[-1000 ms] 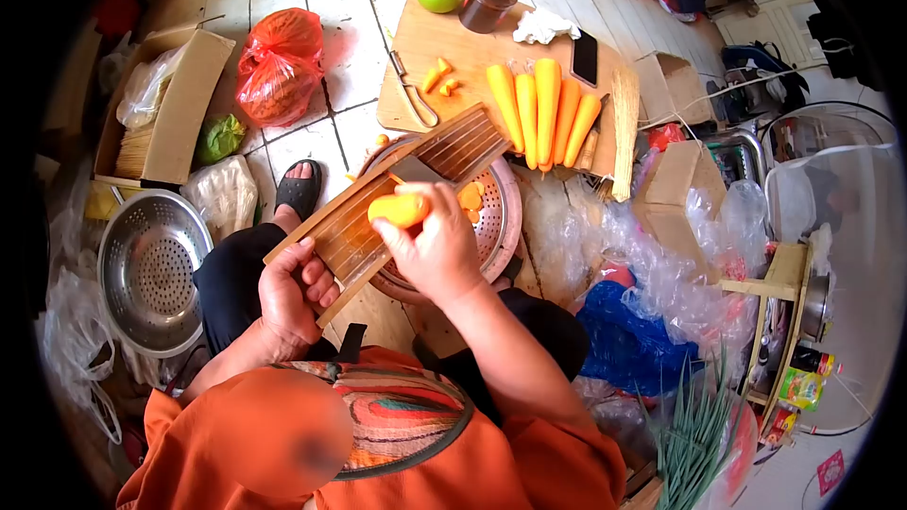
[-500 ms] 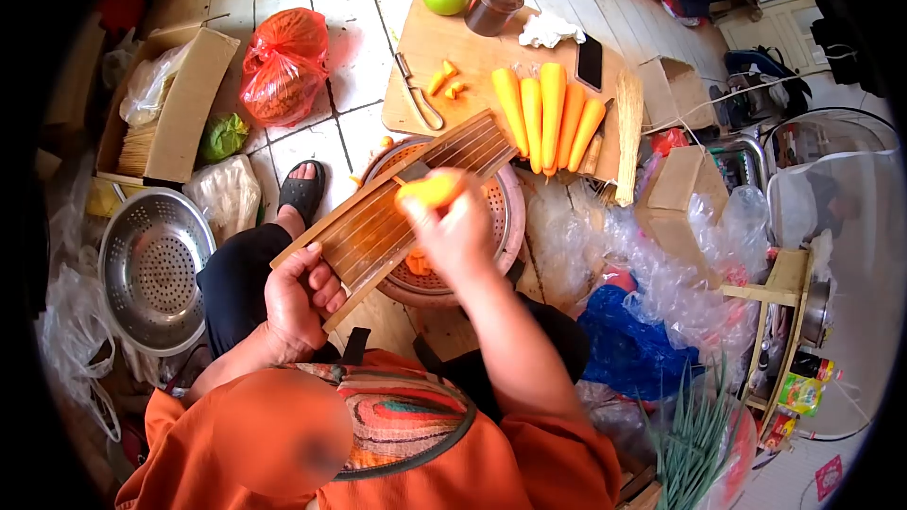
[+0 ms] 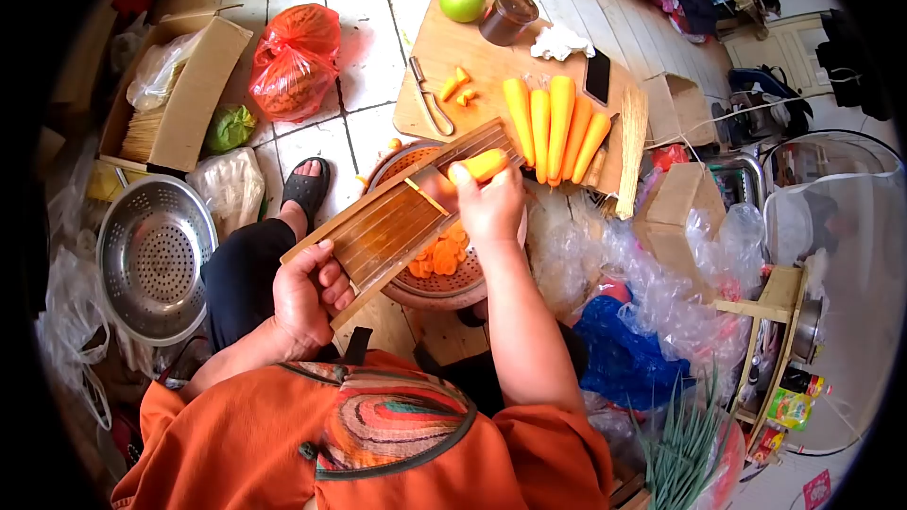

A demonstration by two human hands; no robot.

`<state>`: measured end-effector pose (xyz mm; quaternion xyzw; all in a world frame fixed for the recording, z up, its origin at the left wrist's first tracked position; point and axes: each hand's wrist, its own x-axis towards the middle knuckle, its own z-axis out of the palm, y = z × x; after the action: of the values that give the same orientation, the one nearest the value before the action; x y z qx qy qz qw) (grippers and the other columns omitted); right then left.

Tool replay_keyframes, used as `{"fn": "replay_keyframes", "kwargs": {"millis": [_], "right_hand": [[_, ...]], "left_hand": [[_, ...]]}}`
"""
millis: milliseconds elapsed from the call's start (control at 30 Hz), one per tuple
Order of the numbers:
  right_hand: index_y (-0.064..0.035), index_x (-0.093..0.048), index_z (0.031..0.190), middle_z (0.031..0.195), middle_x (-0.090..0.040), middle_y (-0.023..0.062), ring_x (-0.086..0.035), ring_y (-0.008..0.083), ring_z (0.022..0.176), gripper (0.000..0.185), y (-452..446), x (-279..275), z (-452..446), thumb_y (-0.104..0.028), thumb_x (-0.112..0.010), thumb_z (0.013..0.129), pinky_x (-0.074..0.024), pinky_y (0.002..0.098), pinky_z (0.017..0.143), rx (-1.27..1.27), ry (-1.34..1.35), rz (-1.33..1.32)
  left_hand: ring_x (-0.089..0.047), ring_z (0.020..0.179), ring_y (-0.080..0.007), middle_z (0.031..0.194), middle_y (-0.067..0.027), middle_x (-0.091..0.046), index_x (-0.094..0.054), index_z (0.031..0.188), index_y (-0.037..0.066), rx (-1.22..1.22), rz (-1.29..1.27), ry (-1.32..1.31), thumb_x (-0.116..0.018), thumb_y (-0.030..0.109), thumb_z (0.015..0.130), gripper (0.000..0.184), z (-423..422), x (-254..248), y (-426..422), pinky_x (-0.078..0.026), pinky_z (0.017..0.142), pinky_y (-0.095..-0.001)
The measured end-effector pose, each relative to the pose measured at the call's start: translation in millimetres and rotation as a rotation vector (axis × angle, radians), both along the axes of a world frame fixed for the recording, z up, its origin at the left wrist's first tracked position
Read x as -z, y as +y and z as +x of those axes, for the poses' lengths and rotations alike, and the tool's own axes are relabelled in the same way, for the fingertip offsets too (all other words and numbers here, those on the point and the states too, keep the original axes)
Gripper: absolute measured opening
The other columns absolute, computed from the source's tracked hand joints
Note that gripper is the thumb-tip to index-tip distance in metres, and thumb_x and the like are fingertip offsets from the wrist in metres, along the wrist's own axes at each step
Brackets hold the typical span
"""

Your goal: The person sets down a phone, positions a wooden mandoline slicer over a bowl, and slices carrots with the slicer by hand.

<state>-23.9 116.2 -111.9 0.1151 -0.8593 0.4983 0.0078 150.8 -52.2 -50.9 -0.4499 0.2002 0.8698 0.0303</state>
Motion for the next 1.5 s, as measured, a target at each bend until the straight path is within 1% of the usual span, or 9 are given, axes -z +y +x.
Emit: {"fn": "replay_keyframes", "kwargs": {"millis": [133,233,300,567,633,967,1033,1167,1500], "right_hand": [[-0.0022,-0.059,0.093,0.087,-0.064,0.0105,-0.063,0.0217,0.077,0.028,-7.7,-6.2,34.7,-0.016,-0.076,0.076,-0.0506,0.0315,0.069,-0.050,-0.026,-0.199],[-0.0038,-0.057,0.097,0.093,-0.062,0.0097,-0.062,0.0189,0.082,0.031,-16.7,-35.7,74.1,-0.013,-0.077,0.075,-0.0504,0.0302,0.074,-0.255,0.229,0.132],[-0.0017,-0.056,0.096,0.093,-0.062,0.0089,-0.061,0.0176,0.080,0.031,-17.7,-13.2,57.5,-0.012,-0.077,0.076,-0.0510,0.0301,0.072,-0.073,-0.016,-0.195],[-0.0004,-0.060,0.091,0.090,-0.063,0.0124,-0.063,0.0246,0.078,0.028,-20.8,-15.8,58.2,-0.013,-0.078,0.073,-0.0502,0.0333,0.070,-0.004,-0.123,-0.305],[-0.0007,-0.059,0.094,0.093,-0.061,0.0106,-0.062,0.0217,0.081,0.030,-19.2,-25.6,76.4,-0.011,-0.078,0.074,-0.0504,0.0314,0.071,-0.243,0.185,0.012],[0.0011,-0.060,0.088,0.092,-0.063,0.0101,-0.062,0.0175,0.080,0.024,-24.0,-11.2,49.7,-0.009,-0.077,0.075,-0.0507,0.0286,0.072,0.029,-0.177,-0.350],[0.0000,-0.058,0.094,0.093,-0.059,0.0092,-0.061,0.0165,0.085,0.029,-21.3,-18.6,75.4,-0.009,-0.078,0.075,-0.0507,0.0278,0.074,-0.173,0.092,-0.028],[0.0012,-0.056,0.096,0.092,-0.058,0.0093,-0.061,0.0179,0.081,0.033,-17.2,7.4,36.7,-0.007,-0.079,0.074,-0.0512,0.0283,0.072,-0.014,-0.115,-0.316],[0.0009,-0.063,0.091,0.091,-0.063,0.0146,-0.063,0.0275,0.080,0.032,3.2,18.1,-2.7,-0.023,-0.078,0.076,-0.0493,0.0380,0.077,-0.018,0.056,-0.019]], "left_hand": [[-0.030,0.041,-0.0109,0.053,0.0028,-0.035,-0.043,0.074,0.014,-0.021,0.029,0.040,-0.053,0.022,0.088,0.019,2.6,1.2,-1.3,-0.029,0.041,-0.0264],[-0.030,0.041,-0.0111,0.053,0.0025,-0.035,-0.043,0.074,0.014,-0.007,0.029,0.011,-0.054,0.022,0.088,0.019,2.0,0.3,-3.1,-0.030,0.041,-0.0267],[-0.031,0.041,-0.0112,0.053,0.0020,-0.036,-0.043,0.074,0.013,-0.009,0.029,0.027,-0.054,0.021,0.088,0.019,2.1,-0.7,-2.3,-0.030,0.041,-0.0267],[-0.031,0.041,-0.0112,0.053,0.0016,-0.037,-0.044,0.073,0.013,-0.033,0.055,0.039,-0.053,0.019,0.088,0.019,1.2,-0.7,-2.9,-0.030,0.041,-0.0267],[-0.031,0.041,-0.0112,0.053,0.0015,-0.037,-0.044,0.073,0.012,-0.028,0.065,0.019,-0.053,0.019,0.088,0.020,1.8,-0.5,-2.5,-0.030,0.041,-0.0268],[-0.030,0.040,-0.0112,0.053,0.0015,-0.037,-0.044,0.073,0.012,-0.039,0.052,0.048,-0.054,0.019,0.088,0.020,0.2,-2.7,-2.8,-0.030,0.041,-0.0269],[-0.030,0.040,-0.0112,0.053,0.0015,-0.037,-0.044,0.072,0.012,-0.039,0.055,0.041,-0.054,0.019,0.088,0.020,1.1,-1.9,-2.3,-0.030,0.041,-0.0269],[-0.031,0.041,-0.0112,0.053,0.0013,-0.037,-0.044,0.072,0.012,-0.030,0.054,0.044,-0.055,0.018,0.088,0.020,-1.3,-1.8,-1.9,-0.031,0.041,-0.0270],[-0.033,0.041,-0.0121,0.052,0.0002,-0.039,-0.046,0.073,0.009,-0.073,0.100,0.079,-0.057,0.015,0.087,0.019,-2.6,-0.4,-2.8,-0.031,0.041,-0.0278]]}}
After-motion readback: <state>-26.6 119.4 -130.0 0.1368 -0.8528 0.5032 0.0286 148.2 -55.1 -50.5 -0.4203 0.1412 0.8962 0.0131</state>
